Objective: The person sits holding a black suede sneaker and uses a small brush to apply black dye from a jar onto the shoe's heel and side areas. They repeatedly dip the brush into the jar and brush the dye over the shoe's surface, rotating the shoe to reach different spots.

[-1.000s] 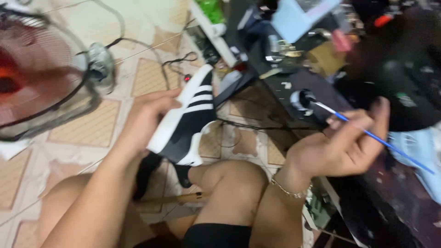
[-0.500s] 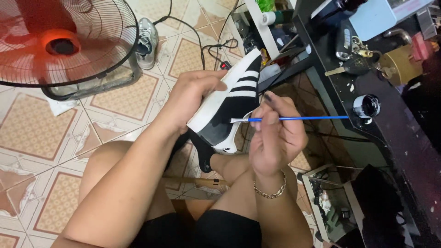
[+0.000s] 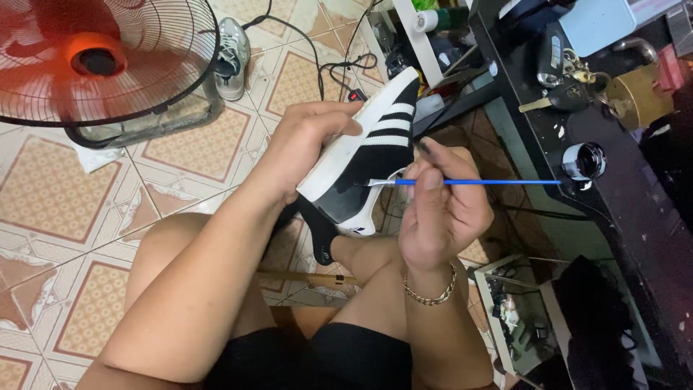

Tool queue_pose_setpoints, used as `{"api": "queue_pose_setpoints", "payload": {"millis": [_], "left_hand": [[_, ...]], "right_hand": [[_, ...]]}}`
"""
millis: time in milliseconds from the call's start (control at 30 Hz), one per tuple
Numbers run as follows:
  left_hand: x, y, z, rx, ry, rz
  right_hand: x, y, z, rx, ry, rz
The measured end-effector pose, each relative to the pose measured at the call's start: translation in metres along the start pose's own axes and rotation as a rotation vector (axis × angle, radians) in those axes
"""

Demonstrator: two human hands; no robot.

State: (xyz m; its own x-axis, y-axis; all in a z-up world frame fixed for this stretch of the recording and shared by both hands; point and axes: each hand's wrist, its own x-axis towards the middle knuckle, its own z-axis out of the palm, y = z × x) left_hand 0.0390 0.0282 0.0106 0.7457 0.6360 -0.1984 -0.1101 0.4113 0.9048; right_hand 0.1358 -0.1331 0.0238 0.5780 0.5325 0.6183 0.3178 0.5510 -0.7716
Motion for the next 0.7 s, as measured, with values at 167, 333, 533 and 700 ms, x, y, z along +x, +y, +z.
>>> {"api": "queue_pose_setpoints", "payload": {"millis": [167,333,533,700], "left_hand": [[0.000,0.003,0.001,-0.032,-0.003,-0.022],[0.000,0.004,0.000,-0.003,0.010,-0.026],[0.001,0.004,0.000,-0.060,-0.016,-0.010],[-0.002,0.008,0.003,-0.051,-0.004,-0.014]], "right_hand": [[0.001,-0.003,-0.001,-0.026,0.006,-0.011],[-0.001,-0.008,0.000,-0.096,-0.008,-0.020],[-0.003,-0.015,-0.002,-0.262,-0.041,-0.031],[0.000,-0.020,0.002,-0.327,-0.038,-0.056]]}}
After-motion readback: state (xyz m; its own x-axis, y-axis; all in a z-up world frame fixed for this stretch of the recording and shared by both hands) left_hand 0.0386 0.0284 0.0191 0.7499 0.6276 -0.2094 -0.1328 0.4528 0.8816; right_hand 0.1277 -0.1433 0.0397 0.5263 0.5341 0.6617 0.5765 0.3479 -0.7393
